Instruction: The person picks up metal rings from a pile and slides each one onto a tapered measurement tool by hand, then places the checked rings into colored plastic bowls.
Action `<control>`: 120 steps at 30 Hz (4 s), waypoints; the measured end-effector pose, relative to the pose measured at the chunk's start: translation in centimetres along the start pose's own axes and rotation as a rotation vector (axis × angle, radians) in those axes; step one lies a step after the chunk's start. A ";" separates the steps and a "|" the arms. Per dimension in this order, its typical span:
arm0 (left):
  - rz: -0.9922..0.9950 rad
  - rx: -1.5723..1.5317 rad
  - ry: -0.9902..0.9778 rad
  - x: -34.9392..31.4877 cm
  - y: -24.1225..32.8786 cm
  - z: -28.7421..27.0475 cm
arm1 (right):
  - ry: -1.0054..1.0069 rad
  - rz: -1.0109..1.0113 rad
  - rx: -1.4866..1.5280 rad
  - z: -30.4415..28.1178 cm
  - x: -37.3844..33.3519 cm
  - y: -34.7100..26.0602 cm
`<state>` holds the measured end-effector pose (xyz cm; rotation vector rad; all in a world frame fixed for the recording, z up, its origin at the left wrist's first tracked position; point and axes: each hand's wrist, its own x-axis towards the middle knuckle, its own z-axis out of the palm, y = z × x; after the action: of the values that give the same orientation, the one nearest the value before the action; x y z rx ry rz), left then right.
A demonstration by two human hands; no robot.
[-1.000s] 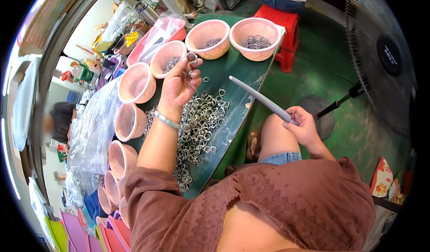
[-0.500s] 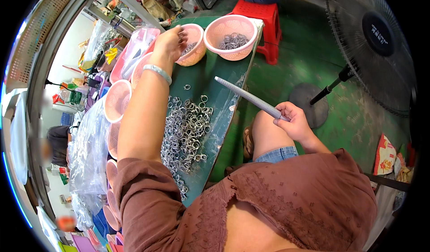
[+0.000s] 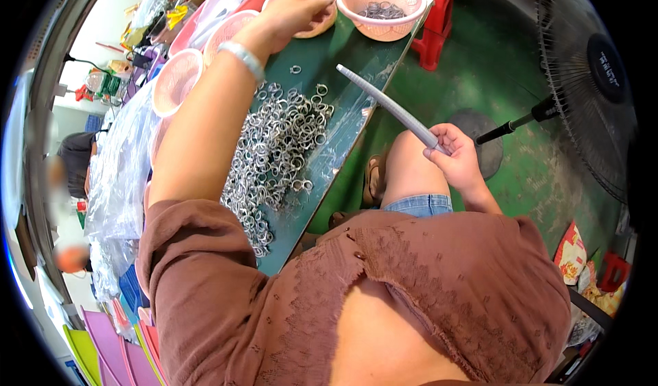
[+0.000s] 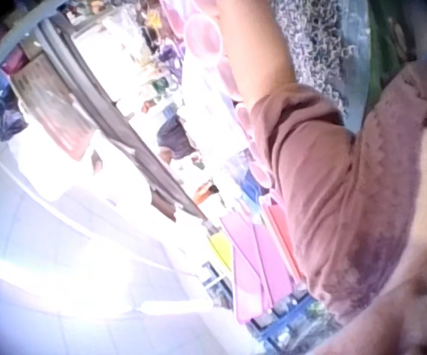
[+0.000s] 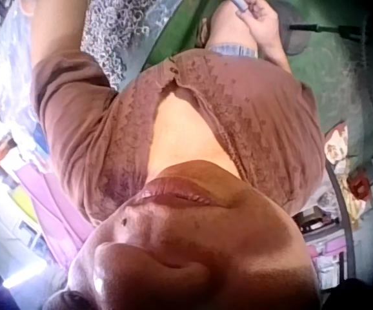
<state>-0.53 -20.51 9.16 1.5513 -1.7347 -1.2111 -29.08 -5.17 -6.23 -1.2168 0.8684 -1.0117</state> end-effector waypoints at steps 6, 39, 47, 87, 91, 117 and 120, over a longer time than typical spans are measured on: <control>-0.089 0.342 -0.006 -11.3 -6.5 -1.2 | -0.052 0.006 -0.003 1.0 0.3 -0.2; 0.219 0.375 0.435 -18.3 -13.9 1.8 | -0.204 -0.001 -0.085 7.3 -0.1 -1.1; 0.044 -1.326 0.347 -21.9 -13.7 0.3 | -0.227 -0.092 -0.337 8.8 -0.5 -1.5; 0.277 -0.988 0.415 -24.8 -11.7 5.5 | -0.322 -0.474 -0.492 15.7 -0.2 -4.5; 0.351 -0.928 0.454 -25.3 -10.6 7.0 | -0.272 -0.709 -0.598 17.1 0.3 -4.7; 0.343 -1.079 0.721 -25.5 -10.8 6.4 | -0.248 -0.731 -0.612 16.6 -0.5 -4.4; 0.242 -1.226 0.845 -25.3 -12.9 3.8 | -0.273 -0.511 -0.549 14.0 -0.9 -4.0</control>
<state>8.22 5.48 0.89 0.8045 -0.3906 -0.9306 -16.87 -0.03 -0.13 -2.0664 0.6448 -0.9965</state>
